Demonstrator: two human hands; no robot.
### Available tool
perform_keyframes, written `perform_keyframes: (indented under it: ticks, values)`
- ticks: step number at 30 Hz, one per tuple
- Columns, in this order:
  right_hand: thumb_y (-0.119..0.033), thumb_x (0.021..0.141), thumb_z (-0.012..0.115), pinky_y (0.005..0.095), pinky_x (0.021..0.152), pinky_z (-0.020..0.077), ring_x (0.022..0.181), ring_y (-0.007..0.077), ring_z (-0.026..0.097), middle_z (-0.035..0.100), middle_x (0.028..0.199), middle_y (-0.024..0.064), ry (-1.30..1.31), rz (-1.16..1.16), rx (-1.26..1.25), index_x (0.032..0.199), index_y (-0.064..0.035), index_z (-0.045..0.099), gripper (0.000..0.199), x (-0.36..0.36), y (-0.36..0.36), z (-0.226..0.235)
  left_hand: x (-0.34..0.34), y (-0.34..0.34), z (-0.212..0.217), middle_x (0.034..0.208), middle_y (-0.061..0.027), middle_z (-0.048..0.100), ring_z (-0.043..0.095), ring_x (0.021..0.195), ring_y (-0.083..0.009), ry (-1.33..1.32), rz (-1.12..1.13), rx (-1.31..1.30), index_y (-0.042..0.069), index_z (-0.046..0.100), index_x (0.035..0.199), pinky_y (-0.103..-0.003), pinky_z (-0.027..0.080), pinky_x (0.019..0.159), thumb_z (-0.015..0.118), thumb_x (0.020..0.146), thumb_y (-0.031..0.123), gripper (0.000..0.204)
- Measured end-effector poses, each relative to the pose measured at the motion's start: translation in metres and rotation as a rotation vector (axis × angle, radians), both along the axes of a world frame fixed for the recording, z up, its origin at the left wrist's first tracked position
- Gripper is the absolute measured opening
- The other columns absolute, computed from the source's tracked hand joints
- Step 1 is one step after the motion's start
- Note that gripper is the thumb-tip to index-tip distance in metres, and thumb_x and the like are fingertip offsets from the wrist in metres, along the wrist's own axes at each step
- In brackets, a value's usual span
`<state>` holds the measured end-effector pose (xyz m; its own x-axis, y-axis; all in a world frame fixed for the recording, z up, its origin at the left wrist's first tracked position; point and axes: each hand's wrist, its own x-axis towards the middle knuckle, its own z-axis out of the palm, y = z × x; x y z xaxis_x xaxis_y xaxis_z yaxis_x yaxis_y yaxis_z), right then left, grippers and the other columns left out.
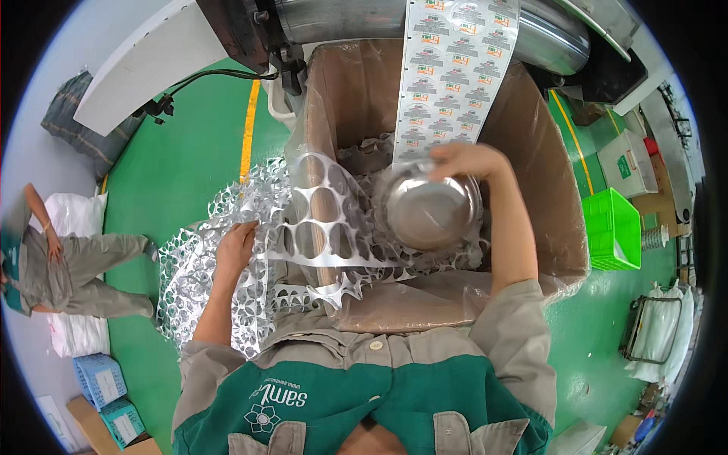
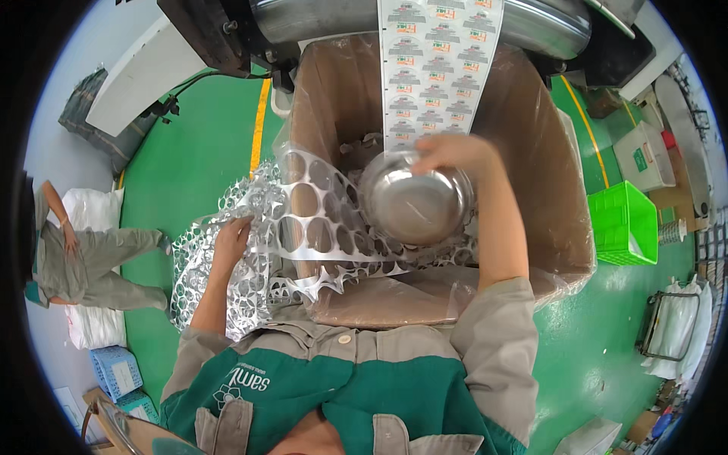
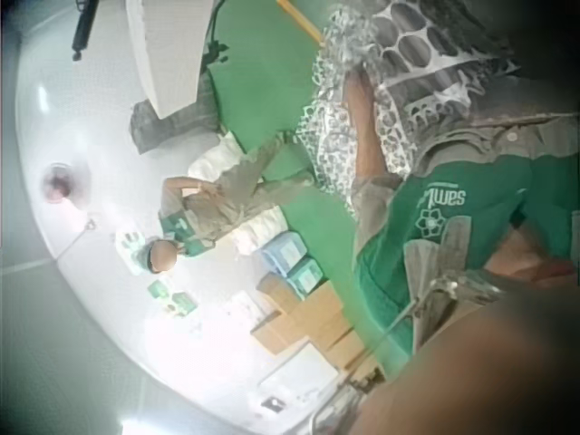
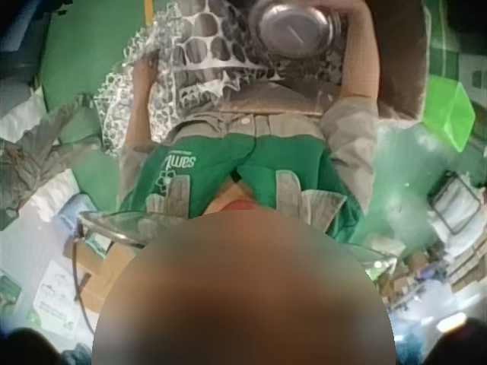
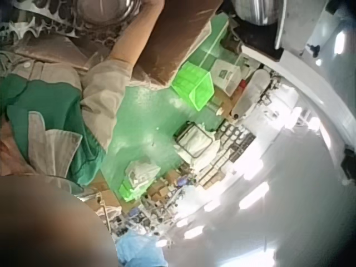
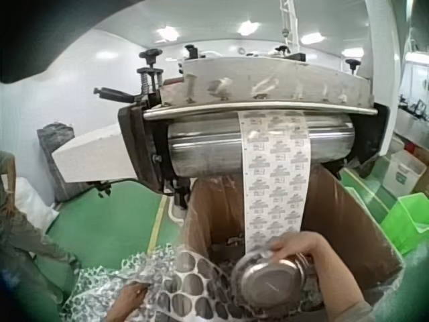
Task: The person repeatedly picks up a metal bowl containing small grey discs and shakes it over a cardboard box to empty the contents. They then use their hands to pull apart a white plastic webbing sheet, separating the discs from the webbing and dropping them into the box. This process is repeated continuously throughout the video.
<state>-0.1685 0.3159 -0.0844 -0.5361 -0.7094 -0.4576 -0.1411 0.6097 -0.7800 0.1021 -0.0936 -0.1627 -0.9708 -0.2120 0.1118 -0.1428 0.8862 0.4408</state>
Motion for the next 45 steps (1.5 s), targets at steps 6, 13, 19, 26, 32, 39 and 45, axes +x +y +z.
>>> perform_keyframes:
  ticks: [6, 13, 19, 26, 32, 39, 45]
  values:
    - [-0.045, 0.085, 0.05, 0.048, 0.086, 0.0461, 0.104, 0.0264, 0.054, 0.055, 0.114, 0.0121, -0.509, -0.448, -1.535, 0.119, -0.0035, 0.046, 0.054, -0.02, 0.033, -0.021, 0.06, -0.073, -0.075, 0.093, -0.0171, 0.064, 0.061, 0.088, -0.0318, -0.179, 0.314, 0.133, 0.005, 0.064, 0.099, -0.038, 0.046, 0.077, 0.059, 0.076, 0.016, 0.025]
    - [-0.037, 0.071, 0.066, 0.0321, 0.083, 0.0434, 0.1, 0.0219, 0.055, 0.059, 0.107, 0.0158, 0.363, -0.089, 0.755, 0.111, -0.0025, 0.056, 0.054, 0.006, 0.09, -0.174, 0.11, -0.133, -0.113, 0.094, -0.0191, 0.063, 0.06, 0.089, -0.0345, -0.39, 0.379, -0.01, 0.006, 0.065, 0.099, -0.039, 0.047, 0.078, 0.055, 0.07, 0.007, 0.031]
    - [-0.033, 0.063, 0.072, 0.0317, 0.074, 0.0464, 0.089, 0.0225, 0.059, 0.063, 0.098, 0.0141, 0.243, 0.154, 0.867, 0.104, -0.0025, 0.06, 0.052, -0.002, 0.018, -0.059, -0.013, -0.023, 0.053, 0.122, -0.0189, 0.049, 0.046, 0.115, -0.0314, 0.237, 0.201, 0.369, 0.006, 0.044, 0.125, -0.035, 0.04, 0.091, 0.056, 0.083, 0.016, 0.045]
    - [-0.025, 0.079, 0.062, 0.0349, 0.082, 0.0469, 0.097, 0.0181, 0.057, 0.06, 0.104, 0.0097, -0.169, -0.312, -1.038, 0.112, -0.0028, 0.054, 0.041, 0.016, -0.011, 0.063, -0.014, 0.087, 0.084, 0.116, -0.0136, 0.053, 0.053, 0.096, -0.0165, -0.253, -0.185, 0.37, 0.009, 0.038, 0.132, -0.026, 0.045, 0.077, 0.062, 0.081, 0.019, 0.058]
    - [-0.032, 0.077, 0.063, 0.0359, 0.078, 0.0474, 0.094, 0.0241, 0.058, 0.06, 0.105, 0.0129, -0.049, -0.066, -0.355, 0.109, 0.0007, 0.055, 0.046, -0.01, 0.022, -0.113, -0.006, 0.05, 0.138, 0.081, -0.001, 0.058, 0.05, 0.066, -0.0056, 0.091, -0.058, 0.845, 0.0, 0.05, 0.12, -0.019, 0.041, 0.062, 0.054, 0.077, -0.006, 0.044]
    - [-0.04, 0.068, 0.066, 0.0387, 0.076, 0.0459, 0.087, 0.0285, 0.059, 0.062, 0.095, 0.0165, 0.383, 0.28, 0.6, 0.096, 0.0043, 0.06, 0.052, -0.003, 0.019, -0.123, 0.004, 0.013, 0.136, 0.065, 0.0017, 0.055, 0.044, 0.058, -0.0018, 0.091, 0.103, 0.731, 0.004, 0.058, 0.113, -0.015, 0.03, 0.051, 0.053, 0.082, 0.004, 0.032]
    - [-0.032, 0.077, 0.064, 0.0321, 0.077, 0.0491, 0.093, 0.0184, 0.059, 0.061, 0.099, 0.0101, -0.146, -0.15, -0.654, 0.11, 0.0012, 0.054, 0.047, 0.009, -0.011, 0.045, 0.03, -0.039, 0.136, 0.071, 0.0014, 0.053, 0.04, 0.058, -0.0017, 0.384, 0.229, 0.803, 0.001, 0.055, 0.116, -0.015, 0.028, 0.051, 0.053, 0.085, 0.008, 0.032]
